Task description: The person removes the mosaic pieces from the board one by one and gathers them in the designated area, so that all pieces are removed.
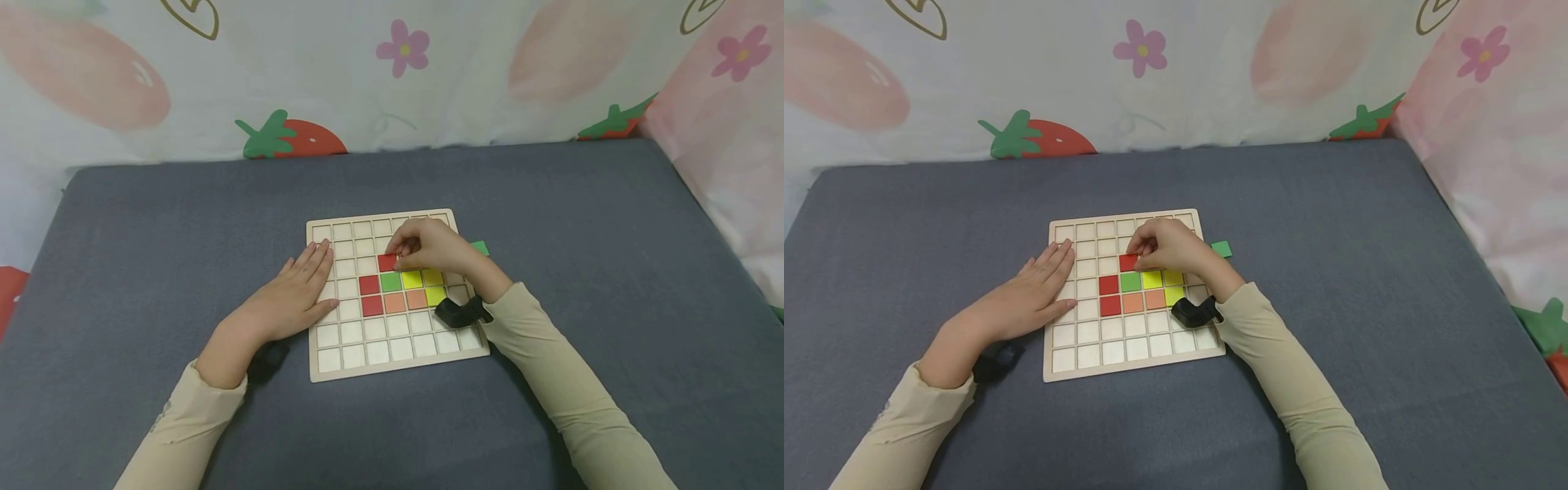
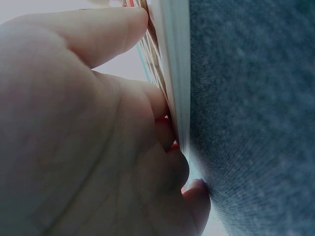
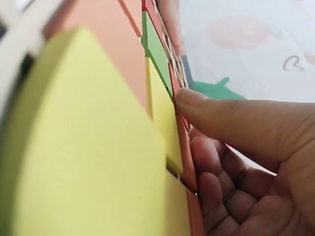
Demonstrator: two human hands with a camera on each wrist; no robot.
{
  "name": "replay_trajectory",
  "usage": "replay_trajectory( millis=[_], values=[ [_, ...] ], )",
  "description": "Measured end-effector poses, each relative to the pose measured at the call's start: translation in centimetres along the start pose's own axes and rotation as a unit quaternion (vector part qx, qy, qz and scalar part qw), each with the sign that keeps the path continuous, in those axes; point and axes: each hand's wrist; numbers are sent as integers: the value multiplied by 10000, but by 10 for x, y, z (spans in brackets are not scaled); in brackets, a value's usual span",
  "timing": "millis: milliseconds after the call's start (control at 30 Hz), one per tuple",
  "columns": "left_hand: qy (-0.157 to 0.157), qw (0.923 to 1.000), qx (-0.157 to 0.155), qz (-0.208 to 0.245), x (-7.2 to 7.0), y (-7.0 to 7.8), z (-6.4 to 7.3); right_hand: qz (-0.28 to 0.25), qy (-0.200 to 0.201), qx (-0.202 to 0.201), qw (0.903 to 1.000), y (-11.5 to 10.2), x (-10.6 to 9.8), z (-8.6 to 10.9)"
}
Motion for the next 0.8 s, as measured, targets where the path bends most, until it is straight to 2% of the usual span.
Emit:
replay_trajectory(
  millis=[333, 800],
  values=[
    [-40, 10000, -11, -20, 0, 0, -1, 354, 43, -86, 9993, 1, 2, 0],
    [-63, 10000, -49, -17, 0, 0, -1, 470, 98, -350, 9982, 3, 4, -1]
  ],
)
Point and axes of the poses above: each hand's wrist, its own z-axis away from the middle knuckle, its own x-axis out of the palm, y = z × x, and after that the axes turned 15 degrees about y, right-handed
